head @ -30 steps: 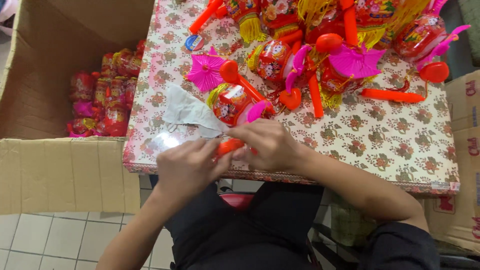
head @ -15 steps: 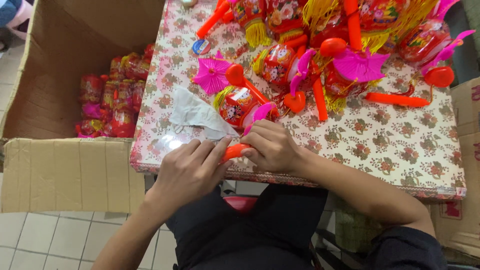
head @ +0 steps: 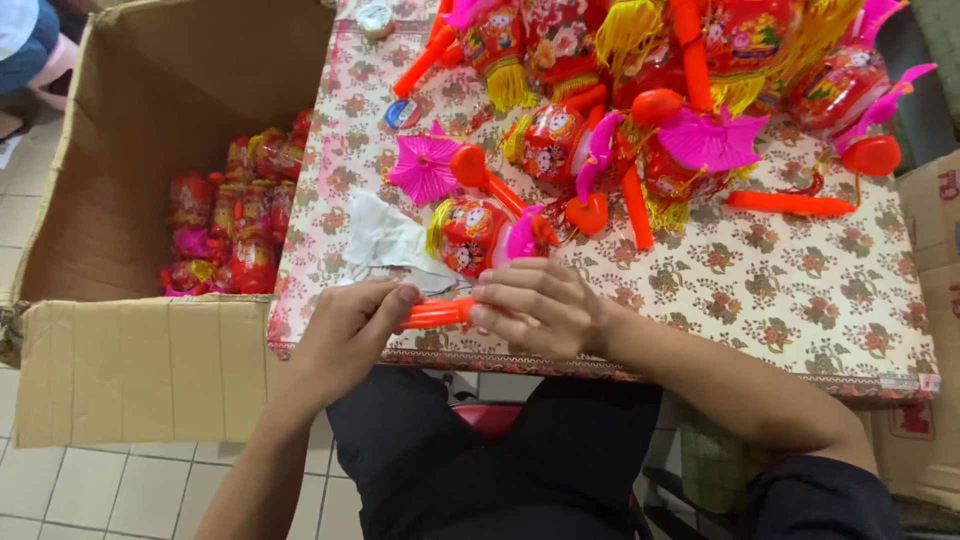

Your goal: Cleaning a toy lantern with a cloth and attempting to insert batteries into its handle.

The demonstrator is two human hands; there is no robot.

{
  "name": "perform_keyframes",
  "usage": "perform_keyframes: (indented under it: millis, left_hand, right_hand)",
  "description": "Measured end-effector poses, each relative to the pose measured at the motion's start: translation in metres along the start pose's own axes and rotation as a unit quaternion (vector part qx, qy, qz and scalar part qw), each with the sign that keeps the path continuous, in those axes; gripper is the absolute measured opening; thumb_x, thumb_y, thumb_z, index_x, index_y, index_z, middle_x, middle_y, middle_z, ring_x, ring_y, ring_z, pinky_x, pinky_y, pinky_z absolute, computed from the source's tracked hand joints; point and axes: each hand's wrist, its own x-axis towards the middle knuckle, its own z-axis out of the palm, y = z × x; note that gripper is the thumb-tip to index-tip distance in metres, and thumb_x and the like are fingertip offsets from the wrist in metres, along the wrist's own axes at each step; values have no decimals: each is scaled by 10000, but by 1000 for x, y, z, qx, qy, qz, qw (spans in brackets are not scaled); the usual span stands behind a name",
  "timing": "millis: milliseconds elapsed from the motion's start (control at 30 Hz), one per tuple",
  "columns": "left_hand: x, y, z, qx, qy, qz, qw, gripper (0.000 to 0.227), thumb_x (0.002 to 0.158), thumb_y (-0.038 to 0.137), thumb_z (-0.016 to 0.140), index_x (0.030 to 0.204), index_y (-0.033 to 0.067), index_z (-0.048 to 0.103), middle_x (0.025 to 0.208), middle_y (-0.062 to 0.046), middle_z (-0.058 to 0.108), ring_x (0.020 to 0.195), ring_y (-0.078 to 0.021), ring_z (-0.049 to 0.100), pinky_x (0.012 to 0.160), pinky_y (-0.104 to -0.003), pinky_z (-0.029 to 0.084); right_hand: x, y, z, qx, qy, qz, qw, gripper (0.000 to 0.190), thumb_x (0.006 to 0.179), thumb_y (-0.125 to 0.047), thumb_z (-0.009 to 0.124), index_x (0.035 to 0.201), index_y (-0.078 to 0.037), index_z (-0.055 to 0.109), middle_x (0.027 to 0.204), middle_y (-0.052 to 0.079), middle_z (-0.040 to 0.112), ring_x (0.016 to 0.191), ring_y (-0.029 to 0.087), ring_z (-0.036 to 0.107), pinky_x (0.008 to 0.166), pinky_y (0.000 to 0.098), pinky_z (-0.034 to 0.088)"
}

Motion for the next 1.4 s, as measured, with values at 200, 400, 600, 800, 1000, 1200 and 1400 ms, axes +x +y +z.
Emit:
perform_keyframes:
  millis: [200,400,600,800,1000,1200,1400]
  left_hand:
    - [-3,16,3,80,126,184,972,159,864,276,831,908,135,773,808,-61,667,698,-252,665,619,-343,560]
    - [0,14,10,146,183,277,932,358,807,264,889,1097,119,735,972,-79,619,735,-214,587,648,-356,557]
    - [6,22,2,88,-37,107,990,379,1057,381,437,1067,65,647,731,-129,684,558,-337,674,554,-453,565]
    - [15,42,-4,109,-112,52,986,452,1066,344,475,791,71,708,536,-66,635,461,-219,610,535,-318,527]
    - [11,31,9,287,82,242,923,269,923,410,756,986,150,725,782,0,647,709,-196,657,597,-296,518]
    - [15,45,-5,257,-26,143,955,400,916,443,698,1175,139,699,869,-50,711,731,-219,709,594,-322,553]
    - [19,32,-9,194,-155,58,967,378,1040,390,534,1066,71,736,629,-53,667,571,-227,678,570,-344,520]
  right_hand:
    - [-4,-5,0,12,-2,110,994,244,969,-277,719,981,-38,772,775,76,732,681,232,714,683,374,620]
    - [14,-4,-6,57,7,188,980,321,961,-328,707,963,-14,777,730,86,712,637,249,702,640,392,604]
    - [21,-5,-10,-10,23,24,999,105,933,-184,756,1010,-120,786,918,103,776,843,250,753,808,421,623]
    - [15,1,-8,-68,22,11,997,108,964,-177,728,1055,-146,778,944,74,789,893,207,750,949,419,571]
    - [17,2,-12,-34,-9,109,993,215,945,-290,759,1026,-91,771,856,62,767,751,203,727,980,456,541]
    - [14,1,-18,-48,-28,54,997,115,913,-149,798,1015,-116,756,969,96,767,888,243,740,983,509,540]
    - [18,6,-14,-78,-15,21,997,123,955,-178,745,1066,-136,775,958,83,792,895,219,759,1022,474,541]
